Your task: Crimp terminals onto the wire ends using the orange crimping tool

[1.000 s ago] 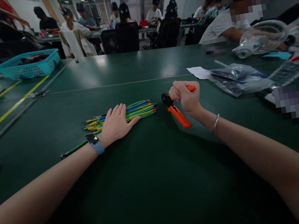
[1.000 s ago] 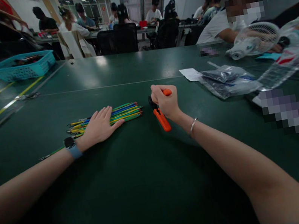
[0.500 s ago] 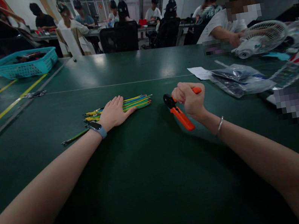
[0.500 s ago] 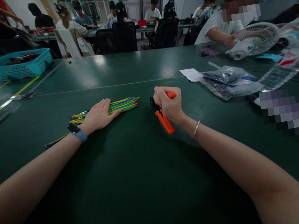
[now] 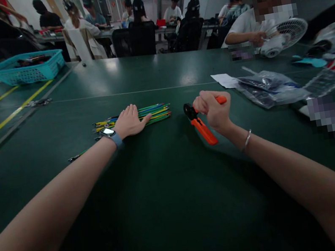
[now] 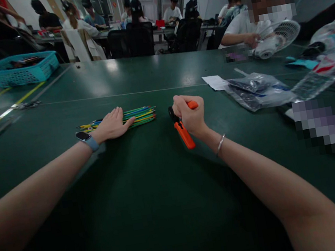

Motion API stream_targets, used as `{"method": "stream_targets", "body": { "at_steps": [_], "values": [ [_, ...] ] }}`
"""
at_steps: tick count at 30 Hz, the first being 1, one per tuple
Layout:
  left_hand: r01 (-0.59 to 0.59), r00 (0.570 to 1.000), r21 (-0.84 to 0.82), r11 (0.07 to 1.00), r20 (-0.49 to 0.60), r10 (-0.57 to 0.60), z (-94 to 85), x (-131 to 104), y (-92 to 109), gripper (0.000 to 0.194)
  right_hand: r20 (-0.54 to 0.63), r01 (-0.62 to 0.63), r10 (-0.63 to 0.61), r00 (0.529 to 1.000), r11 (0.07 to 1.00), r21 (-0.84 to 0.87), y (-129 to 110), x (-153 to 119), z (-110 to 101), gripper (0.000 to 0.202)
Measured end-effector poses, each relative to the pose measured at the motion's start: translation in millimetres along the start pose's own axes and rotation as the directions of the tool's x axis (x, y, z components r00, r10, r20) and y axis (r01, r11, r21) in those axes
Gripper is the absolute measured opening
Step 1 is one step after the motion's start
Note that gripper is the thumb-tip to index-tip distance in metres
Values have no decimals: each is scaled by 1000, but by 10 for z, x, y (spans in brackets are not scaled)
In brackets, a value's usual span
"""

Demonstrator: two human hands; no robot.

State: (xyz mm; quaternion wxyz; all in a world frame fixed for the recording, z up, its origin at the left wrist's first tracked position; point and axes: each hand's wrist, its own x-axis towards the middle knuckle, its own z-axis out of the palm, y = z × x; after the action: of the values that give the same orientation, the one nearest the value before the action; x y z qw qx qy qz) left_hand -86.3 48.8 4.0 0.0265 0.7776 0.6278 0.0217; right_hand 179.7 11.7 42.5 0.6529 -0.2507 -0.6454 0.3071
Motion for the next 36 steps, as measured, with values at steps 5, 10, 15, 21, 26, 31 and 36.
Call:
{"method": "stream_targets", "body": {
  "at_steps": [5, 10, 15, 21, 26, 31, 36],
  "values": [
    [-44, 998, -17, 999, 35, 45, -3, -121, 43, 102, 3, -14, 14, 1000, 1000, -8, -4, -2, 17, 57],
    [-18, 999, -28, 999, 46, 20, -43, -20, 31, 99, 6, -14, 15, 1000, 999, -34, -2, -14, 13, 56],
    [-33, 998, -42, 999, 57, 35, -10, -51, 35, 101, 7, 14, -13, 1000, 999, -45, 5, -22, -13, 56],
    [-8, 998, -45, 999, 70, 11, -25, -9, 21, 100, -11, -17, 17, 1000, 999, -40, -25, -1, 12, 58],
    [-27, 998, -36, 999, 61, 29, -11, -42, 37, 100, -12, -27, 26, 1000, 999, -41, -23, -9, 5, 59],
    [-14, 1000, -39, 999, 22, 15, 16, -3, 32, 99, -6, -26, 26, 1000, 999, -36, 6, -22, -1, 58],
    [-41, 999, -41, 998, -10, 40, 33, -44, 48, 98, 19, -15, 16, 1000, 997, -71, 5, -56, -11, 56]
  ]
}}
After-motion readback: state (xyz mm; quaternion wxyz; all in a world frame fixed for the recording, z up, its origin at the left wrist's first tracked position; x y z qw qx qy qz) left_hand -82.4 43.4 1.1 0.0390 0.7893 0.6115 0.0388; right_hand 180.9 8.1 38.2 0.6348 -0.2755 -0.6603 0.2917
